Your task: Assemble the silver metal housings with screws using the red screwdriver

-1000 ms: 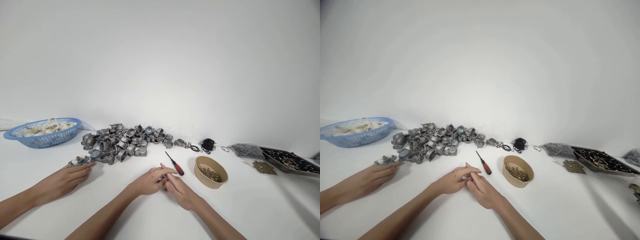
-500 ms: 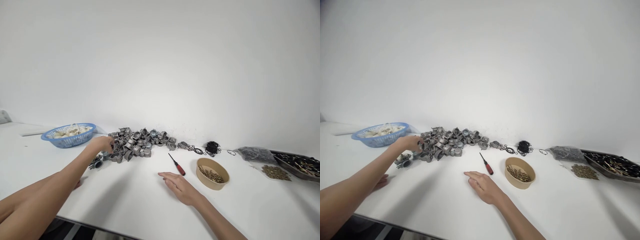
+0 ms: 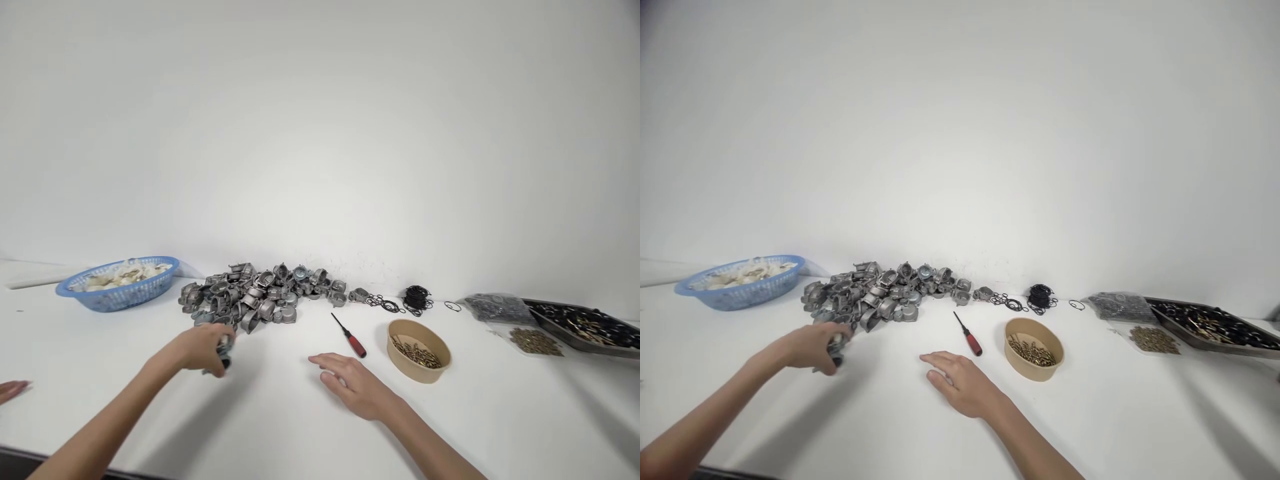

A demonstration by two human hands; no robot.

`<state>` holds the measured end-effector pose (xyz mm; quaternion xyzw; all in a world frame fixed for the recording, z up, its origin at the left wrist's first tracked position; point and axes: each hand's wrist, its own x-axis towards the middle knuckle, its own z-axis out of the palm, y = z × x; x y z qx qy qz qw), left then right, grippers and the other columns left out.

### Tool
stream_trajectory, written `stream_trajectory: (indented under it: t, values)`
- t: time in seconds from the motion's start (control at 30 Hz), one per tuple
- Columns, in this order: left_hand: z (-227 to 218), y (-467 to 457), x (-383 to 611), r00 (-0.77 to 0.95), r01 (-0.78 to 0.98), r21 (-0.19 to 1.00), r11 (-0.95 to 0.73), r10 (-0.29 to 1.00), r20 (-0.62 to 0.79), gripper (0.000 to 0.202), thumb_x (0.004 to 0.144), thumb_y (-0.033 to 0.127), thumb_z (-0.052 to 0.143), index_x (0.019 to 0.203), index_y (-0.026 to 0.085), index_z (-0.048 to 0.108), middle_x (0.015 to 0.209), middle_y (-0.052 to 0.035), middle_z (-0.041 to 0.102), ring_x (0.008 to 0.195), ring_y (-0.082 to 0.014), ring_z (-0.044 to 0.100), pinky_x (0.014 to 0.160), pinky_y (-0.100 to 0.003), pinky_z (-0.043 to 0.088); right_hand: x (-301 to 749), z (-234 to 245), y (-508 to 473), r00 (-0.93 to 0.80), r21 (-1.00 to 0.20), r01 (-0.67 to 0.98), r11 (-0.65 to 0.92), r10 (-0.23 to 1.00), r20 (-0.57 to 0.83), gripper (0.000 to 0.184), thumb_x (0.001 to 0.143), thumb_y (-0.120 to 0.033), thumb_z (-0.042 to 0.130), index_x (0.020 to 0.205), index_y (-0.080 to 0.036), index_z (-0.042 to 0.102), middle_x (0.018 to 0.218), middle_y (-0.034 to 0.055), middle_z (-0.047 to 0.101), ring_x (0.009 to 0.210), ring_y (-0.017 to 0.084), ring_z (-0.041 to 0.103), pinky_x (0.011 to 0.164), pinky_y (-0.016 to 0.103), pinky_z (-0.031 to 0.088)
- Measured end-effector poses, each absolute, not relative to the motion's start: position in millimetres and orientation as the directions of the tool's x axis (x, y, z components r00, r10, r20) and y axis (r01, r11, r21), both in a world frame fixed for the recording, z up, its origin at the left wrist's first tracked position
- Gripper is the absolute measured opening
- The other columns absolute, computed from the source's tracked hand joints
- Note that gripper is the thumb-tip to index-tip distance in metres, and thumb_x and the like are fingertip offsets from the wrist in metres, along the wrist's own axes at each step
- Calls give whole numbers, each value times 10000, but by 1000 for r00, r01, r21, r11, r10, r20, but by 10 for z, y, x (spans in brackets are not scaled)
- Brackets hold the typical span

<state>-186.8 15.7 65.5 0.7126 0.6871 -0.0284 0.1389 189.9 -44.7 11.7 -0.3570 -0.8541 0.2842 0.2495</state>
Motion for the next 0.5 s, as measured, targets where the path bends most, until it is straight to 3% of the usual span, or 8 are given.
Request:
stream_trajectory:
  t: [0.1, 0.2, 0.37, 0.5]
  values:
    - [603, 108, -1241, 331, 937, 174, -302, 928, -173, 610, 528, 405, 760, 1125, 324, 670, 1090, -70, 688, 953, -302, 655, 691, -336, 507, 1873, 117, -451, -605, -661, 466, 589, 757, 248, 450, 1023, -437, 424, 1434, -290, 530, 1464, 53, 546, 1327, 267, 521, 1058, 399, 476]
    - [550, 130, -671, 498, 862, 176, -476, 860, -114, 572, 551, 424, 746, 1107, 331, 649, 1027, -62, 700, 953, -321, 659, 733, -374, 510, 1870, 117, -446, -596, -652, 453, 608, 750, 285, 467, 999, -368, 485, 1464, -326, 482, 1464, 44, 539, 1245, 248, 582, 927, 345, 561]
    - [433, 260, -184, 586, 801, 202, -563, 807, -74, 751, 545, 375, 750, 1237, 277, 478, 930, -79, 693, 875, -332, 674, 662, -373, 514, 1917, 67, -387, -530, -590, 498, 635, 762, 373, 601, 935, -266, 578, 1498, -386, 404, 1470, 45, 497, 1170, 223, 606, 876, 336, 585]
    - [348, 303, -72, 640, 744, 287, -604, 767, -46, 719, 588, 397, 752, 1225, 249, 453, 955, -83, 695, 921, -324, 675, 696, -366, 518, 1940, -13, -324, -480, -558, 562, 610, 790, 380, 551, 894, -223, 619, 1414, -379, 523, 1470, 55, 475, 1213, 254, 587, 980, 412, 552]
